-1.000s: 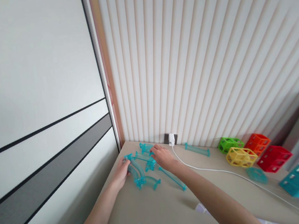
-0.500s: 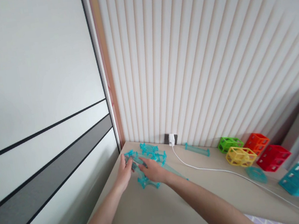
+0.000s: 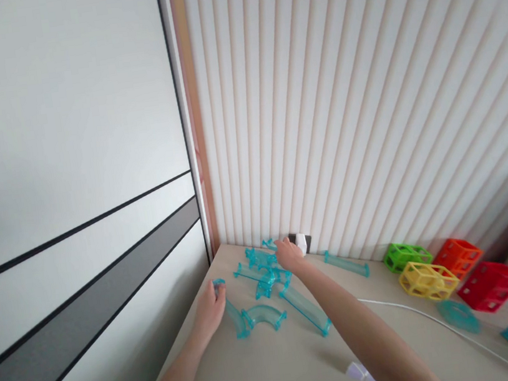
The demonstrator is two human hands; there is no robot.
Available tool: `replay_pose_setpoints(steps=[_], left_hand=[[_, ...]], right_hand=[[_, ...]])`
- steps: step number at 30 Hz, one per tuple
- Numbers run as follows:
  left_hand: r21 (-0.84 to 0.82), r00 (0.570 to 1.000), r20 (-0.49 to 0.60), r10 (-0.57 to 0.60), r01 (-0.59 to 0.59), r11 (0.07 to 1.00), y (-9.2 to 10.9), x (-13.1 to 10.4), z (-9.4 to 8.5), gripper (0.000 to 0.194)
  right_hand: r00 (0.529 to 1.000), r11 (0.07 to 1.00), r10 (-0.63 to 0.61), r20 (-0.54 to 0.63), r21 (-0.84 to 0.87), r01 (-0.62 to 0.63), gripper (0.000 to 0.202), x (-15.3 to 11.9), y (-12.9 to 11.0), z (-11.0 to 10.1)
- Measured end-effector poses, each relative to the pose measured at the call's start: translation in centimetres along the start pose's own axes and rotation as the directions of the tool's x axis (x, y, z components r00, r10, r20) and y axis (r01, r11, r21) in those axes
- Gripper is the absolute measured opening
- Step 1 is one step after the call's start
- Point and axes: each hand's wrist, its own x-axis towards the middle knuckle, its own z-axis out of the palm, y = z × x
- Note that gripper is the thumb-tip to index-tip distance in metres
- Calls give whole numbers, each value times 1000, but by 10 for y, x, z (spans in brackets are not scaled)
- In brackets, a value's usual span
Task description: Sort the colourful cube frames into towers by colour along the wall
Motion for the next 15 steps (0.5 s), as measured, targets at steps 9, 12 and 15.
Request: replay_pose_setpoints(steps=[9, 12, 15], left_hand=[[173, 989, -16, 144, -140, 975, -13, 3, 8, 8], [228, 976, -19, 215, -205, 952, -9, 2, 6, 22], [268, 945, 20, 326, -319, 909, 2, 2, 9, 34]], right_hand=[[963, 958, -269, 26, -92, 270, 34, 21, -7, 12], [959, 957, -273, 81, -84, 279, 36, 28, -7, 12], [951, 956, -279, 133, -59, 288, 36, 34, -6, 8]])
